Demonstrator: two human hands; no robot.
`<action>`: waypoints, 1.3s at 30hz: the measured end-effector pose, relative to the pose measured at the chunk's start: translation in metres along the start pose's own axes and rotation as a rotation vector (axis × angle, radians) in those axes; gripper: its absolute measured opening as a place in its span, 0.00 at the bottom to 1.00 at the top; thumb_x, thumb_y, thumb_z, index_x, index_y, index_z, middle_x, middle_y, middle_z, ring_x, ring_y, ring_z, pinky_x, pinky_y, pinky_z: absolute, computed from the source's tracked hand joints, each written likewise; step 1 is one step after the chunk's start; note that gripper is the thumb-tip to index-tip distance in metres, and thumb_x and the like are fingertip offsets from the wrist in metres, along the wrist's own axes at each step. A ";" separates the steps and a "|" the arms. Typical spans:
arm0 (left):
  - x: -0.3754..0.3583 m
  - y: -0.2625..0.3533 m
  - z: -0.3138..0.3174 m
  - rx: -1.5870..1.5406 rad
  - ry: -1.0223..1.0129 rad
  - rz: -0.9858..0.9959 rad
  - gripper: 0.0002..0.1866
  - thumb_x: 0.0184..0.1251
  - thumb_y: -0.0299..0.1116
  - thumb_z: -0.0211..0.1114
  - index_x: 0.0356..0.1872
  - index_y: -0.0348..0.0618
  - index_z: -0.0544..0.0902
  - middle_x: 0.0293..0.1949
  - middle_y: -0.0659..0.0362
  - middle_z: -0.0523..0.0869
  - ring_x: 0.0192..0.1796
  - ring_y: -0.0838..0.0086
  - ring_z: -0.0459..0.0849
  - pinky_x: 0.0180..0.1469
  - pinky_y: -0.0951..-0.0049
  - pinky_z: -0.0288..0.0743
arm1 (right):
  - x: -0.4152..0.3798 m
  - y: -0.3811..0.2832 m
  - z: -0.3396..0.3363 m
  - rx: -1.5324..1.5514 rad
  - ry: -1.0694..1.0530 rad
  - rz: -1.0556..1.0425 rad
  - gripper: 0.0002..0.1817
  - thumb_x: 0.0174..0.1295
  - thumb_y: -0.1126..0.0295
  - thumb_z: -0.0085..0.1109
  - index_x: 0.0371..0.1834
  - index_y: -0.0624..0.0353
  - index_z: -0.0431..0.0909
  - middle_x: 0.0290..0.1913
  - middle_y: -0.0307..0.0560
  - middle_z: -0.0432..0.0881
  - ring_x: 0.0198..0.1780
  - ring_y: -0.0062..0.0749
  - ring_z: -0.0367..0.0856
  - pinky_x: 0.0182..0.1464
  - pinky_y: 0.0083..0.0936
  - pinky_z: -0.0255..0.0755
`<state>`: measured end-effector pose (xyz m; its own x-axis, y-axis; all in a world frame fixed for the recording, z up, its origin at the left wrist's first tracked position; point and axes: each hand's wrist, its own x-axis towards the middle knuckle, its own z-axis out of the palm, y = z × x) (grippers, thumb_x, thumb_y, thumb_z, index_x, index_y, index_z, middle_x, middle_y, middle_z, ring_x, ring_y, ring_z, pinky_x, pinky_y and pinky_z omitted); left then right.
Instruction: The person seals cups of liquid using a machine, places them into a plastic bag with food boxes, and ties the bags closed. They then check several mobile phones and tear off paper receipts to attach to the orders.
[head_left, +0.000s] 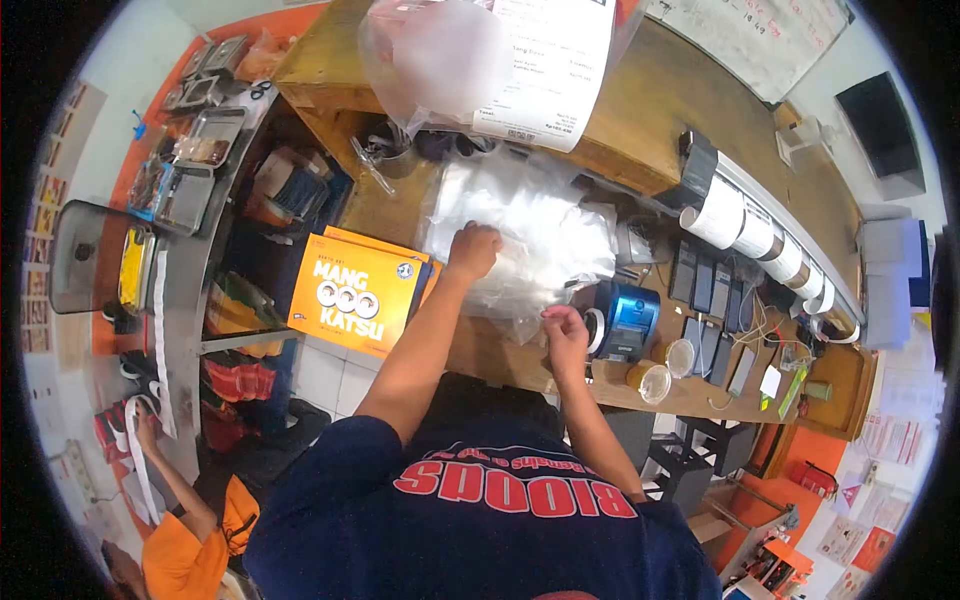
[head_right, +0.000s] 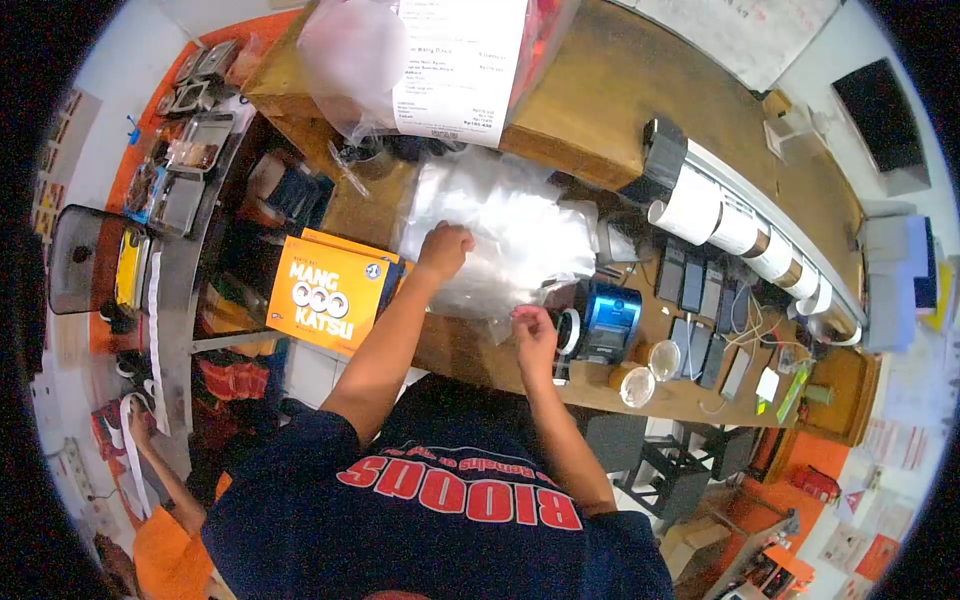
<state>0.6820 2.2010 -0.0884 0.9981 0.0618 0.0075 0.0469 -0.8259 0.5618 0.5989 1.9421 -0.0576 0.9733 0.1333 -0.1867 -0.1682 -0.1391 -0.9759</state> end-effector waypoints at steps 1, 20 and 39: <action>0.003 0.011 -0.009 -0.111 0.134 0.032 0.07 0.67 0.34 0.64 0.35 0.42 0.87 0.39 0.51 0.88 0.47 0.53 0.84 0.51 0.55 0.79 | 0.000 -0.006 0.005 0.000 0.003 0.002 0.10 0.70 0.77 0.60 0.53 0.60 0.80 0.41 0.36 0.85 0.36 0.16 0.75 0.41 0.16 0.70; -0.160 0.218 -0.078 -0.604 0.461 0.050 0.51 0.52 0.51 0.82 0.73 0.36 0.67 0.72 0.46 0.70 0.71 0.56 0.70 0.73 0.55 0.60 | -0.072 -0.169 -0.161 0.496 -0.714 0.136 0.41 0.49 0.71 0.62 0.72 0.67 0.67 0.69 0.61 0.75 0.70 0.50 0.75 0.66 0.37 0.73; -0.299 0.252 0.012 -1.736 0.006 -0.746 0.26 0.65 0.21 0.63 0.65 0.35 0.70 0.52 0.47 0.83 0.54 0.61 0.86 0.59 0.61 0.81 | -0.085 -0.154 -0.260 0.712 -0.881 0.117 0.49 0.48 0.71 0.60 0.78 0.69 0.52 0.68 0.85 0.67 0.49 0.78 0.84 0.29 0.48 0.89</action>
<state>0.3957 1.9678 0.0411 0.7952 0.0971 -0.5985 0.3198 0.7715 0.5500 0.5827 1.6968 0.1379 0.5448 0.8383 -0.0212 -0.5751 0.3551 -0.7370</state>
